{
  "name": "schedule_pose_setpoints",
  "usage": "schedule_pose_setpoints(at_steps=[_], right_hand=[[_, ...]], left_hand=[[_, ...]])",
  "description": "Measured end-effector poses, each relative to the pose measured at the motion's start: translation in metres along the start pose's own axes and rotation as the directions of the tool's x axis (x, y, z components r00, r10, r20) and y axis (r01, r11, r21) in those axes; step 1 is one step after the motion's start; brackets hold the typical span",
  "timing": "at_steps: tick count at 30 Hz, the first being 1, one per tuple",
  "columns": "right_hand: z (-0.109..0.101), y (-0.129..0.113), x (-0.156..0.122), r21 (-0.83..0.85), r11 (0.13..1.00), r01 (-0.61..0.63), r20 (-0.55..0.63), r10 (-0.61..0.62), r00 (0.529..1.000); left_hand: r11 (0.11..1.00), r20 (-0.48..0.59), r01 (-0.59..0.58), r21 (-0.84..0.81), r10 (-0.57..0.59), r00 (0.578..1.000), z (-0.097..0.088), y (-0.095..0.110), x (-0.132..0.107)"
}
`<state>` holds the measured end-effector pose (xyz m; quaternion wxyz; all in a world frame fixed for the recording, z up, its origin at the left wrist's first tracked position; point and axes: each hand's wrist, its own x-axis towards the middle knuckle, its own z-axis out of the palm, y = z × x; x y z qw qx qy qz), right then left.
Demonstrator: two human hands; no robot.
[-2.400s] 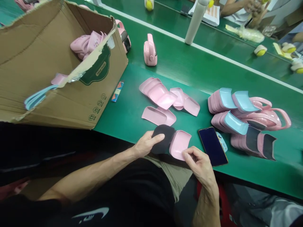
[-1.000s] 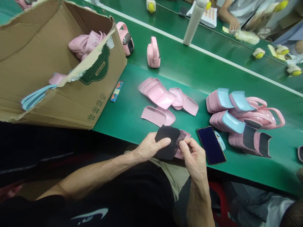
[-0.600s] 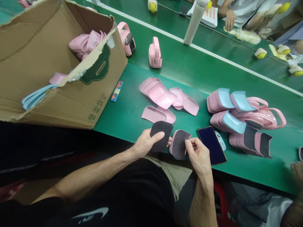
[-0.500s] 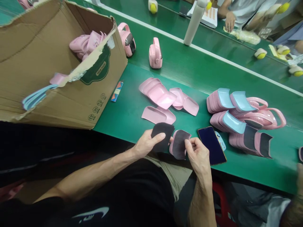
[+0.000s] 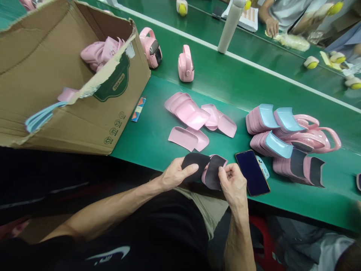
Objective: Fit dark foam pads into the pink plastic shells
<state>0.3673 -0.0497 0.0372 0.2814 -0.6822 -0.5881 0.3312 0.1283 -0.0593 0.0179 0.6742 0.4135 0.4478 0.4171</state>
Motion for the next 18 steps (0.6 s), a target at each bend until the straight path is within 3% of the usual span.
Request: schedule_pose_setpoints(at_steps=[4,7,10,18], right_hand=[[-0.0011,0.0031,-0.0032,0.062,0.997,0.052,-0.04,-0.05,0.998],[-0.0024,0.0017,-0.0048,0.026,0.966,0.256,-0.097,-0.253,0.963],[-0.0011,-0.0001,-0.004,-0.042,0.918,0.394,-0.068,-0.396,0.916],[0.0057,0.0038,0.0018,-0.058,0.916,0.396,0.053,-0.393,0.918]], left_hand=[[1.0,0.011,0.005,-0.017,-0.005,1.0,-0.0008,-0.0007,0.0002],[1.0,0.009,0.005,-0.016,-0.005,1.0,-0.0014,-0.0007,0.0011],[1.0,0.006,0.0,-0.008,0.0,1.0,-0.0018,-0.0003,0.0015],[1.0,-0.001,0.014,0.001,-0.014,1.0,-0.0028,-0.0045,0.001]])
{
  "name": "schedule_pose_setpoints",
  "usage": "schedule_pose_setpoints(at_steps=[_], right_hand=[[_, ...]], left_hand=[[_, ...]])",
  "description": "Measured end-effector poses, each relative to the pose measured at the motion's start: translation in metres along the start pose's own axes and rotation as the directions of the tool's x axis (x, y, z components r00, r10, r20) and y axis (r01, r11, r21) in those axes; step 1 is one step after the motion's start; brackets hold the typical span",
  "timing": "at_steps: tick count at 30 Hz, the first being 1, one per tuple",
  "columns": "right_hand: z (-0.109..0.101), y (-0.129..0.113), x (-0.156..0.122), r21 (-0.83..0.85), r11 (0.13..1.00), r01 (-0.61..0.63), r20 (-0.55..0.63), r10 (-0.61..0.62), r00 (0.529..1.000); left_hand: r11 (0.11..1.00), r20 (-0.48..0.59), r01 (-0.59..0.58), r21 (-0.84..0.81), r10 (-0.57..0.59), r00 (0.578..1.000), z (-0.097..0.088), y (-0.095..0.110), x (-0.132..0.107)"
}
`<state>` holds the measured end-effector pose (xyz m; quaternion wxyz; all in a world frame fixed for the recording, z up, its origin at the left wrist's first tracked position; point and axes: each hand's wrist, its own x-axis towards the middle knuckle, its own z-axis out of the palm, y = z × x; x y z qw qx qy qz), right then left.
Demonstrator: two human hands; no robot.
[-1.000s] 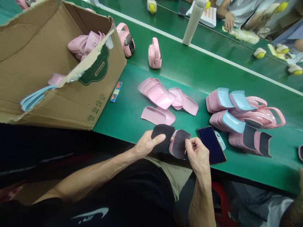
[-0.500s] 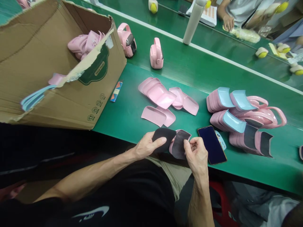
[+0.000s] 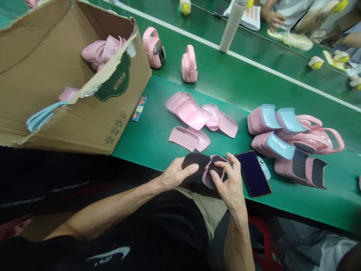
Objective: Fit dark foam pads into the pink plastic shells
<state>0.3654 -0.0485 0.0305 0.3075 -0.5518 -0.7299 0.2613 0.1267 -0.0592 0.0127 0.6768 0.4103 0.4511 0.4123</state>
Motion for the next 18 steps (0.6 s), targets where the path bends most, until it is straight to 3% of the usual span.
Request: schedule_pose_setpoints(at_steps=[8,18], right_hand=[[-0.016,0.002,0.003,0.061,0.998,0.004,0.054,-0.007,0.999],[-0.013,0.002,0.006,0.03,0.999,0.024,0.121,-0.027,0.992]], left_hand=[[1.0,0.024,-0.025,-0.005,0.025,0.999,-0.001,0.002,0.0],[1.0,0.003,-0.008,-0.001,0.008,1.0,-0.002,-0.001,0.0]])
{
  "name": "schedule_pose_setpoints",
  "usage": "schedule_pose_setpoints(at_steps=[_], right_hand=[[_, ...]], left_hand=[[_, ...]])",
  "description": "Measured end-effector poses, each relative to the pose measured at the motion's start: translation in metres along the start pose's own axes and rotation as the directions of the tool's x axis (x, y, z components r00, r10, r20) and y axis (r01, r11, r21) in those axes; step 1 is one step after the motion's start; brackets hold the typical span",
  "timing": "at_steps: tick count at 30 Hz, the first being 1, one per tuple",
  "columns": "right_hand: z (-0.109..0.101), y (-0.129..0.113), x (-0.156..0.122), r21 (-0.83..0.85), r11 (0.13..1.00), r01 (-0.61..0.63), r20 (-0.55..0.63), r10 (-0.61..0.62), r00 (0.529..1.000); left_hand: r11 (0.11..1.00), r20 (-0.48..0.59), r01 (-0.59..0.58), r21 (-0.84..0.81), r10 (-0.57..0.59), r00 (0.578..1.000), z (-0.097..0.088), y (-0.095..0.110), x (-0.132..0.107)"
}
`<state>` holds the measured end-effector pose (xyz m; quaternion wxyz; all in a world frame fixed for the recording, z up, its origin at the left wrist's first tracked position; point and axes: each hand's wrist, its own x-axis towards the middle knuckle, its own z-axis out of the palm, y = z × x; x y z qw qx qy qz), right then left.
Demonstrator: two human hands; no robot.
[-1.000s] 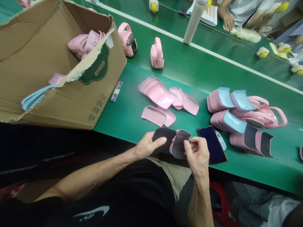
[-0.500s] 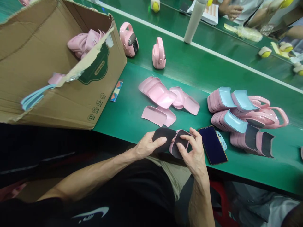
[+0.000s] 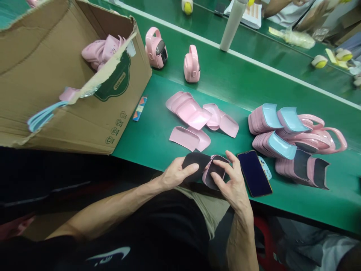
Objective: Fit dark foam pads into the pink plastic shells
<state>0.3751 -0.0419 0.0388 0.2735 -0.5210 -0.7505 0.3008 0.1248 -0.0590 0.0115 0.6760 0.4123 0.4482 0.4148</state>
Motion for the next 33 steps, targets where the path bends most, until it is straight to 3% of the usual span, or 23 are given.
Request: schedule_pose_setpoints(at_steps=[4,8,33], right_hand=[[-0.015,0.006,-0.003,0.03,0.999,-0.039,-0.003,0.039,0.999],[-0.024,0.008,-0.006,0.031,0.997,-0.075,0.075,0.072,0.995],[-0.018,-0.004,-0.003,0.023,0.994,-0.108,0.149,0.103,0.983]], left_hand=[[1.0,0.015,-0.005,-0.016,0.006,1.0,0.0,-0.001,0.0],[1.0,-0.006,0.018,-0.009,-0.018,1.0,0.0,-0.002,0.001],[1.0,-0.016,0.007,-0.019,-0.007,1.0,0.0,-0.005,0.002]])
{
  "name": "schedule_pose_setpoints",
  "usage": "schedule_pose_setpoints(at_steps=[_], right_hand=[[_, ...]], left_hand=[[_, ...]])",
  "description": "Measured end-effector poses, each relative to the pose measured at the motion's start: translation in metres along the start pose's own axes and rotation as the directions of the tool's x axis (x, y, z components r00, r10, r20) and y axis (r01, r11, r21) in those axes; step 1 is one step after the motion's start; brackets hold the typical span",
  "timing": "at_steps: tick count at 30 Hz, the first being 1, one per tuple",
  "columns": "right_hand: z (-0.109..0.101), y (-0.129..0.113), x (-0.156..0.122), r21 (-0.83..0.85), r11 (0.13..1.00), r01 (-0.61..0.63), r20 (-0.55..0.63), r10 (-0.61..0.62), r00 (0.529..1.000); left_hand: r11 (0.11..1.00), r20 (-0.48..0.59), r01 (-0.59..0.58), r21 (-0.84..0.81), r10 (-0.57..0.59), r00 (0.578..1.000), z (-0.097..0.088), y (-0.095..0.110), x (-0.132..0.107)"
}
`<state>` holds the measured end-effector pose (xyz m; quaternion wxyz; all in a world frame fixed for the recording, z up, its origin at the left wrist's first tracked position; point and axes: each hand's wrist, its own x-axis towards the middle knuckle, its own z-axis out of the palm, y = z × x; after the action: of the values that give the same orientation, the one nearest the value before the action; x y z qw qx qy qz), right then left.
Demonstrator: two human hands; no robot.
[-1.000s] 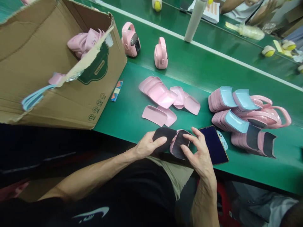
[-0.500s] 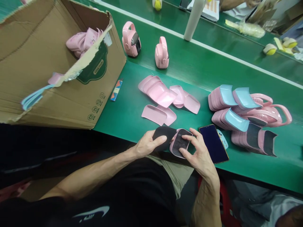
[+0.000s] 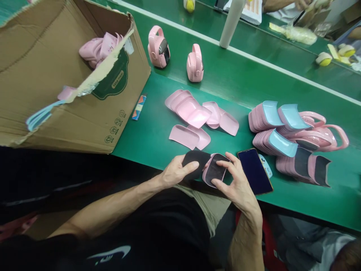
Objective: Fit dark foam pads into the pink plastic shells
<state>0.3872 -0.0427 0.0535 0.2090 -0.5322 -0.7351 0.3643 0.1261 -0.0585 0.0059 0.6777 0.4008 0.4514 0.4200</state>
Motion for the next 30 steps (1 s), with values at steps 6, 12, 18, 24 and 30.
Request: schedule_pose_setpoints(at_steps=[6,12,18,24,30], right_hand=[[0.001,-0.003,0.0,-0.01,1.0,-0.006,0.013,0.006,1.0],[-0.003,0.004,0.002,0.037,0.999,-0.001,-0.065,0.003,0.998],[-0.01,0.007,0.001,0.054,0.998,-0.012,-0.182,0.022,0.983],[-0.003,0.006,0.0,0.04,0.999,-0.002,-0.139,0.008,0.99],[0.002,0.01,0.001,0.019,1.0,0.006,-0.105,-0.004,0.994]], left_hand=[[1.0,-0.002,0.005,-0.01,-0.005,1.0,0.0,0.0,0.0],[1.0,0.009,-0.002,-0.025,0.003,1.0,0.0,0.001,0.0],[0.996,0.017,0.007,-0.09,-0.005,1.0,0.002,0.003,0.0],[0.984,0.05,0.001,-0.176,0.008,0.999,0.004,0.004,0.002],[0.986,0.053,-0.008,-0.169,0.017,0.998,0.004,0.005,0.002]])
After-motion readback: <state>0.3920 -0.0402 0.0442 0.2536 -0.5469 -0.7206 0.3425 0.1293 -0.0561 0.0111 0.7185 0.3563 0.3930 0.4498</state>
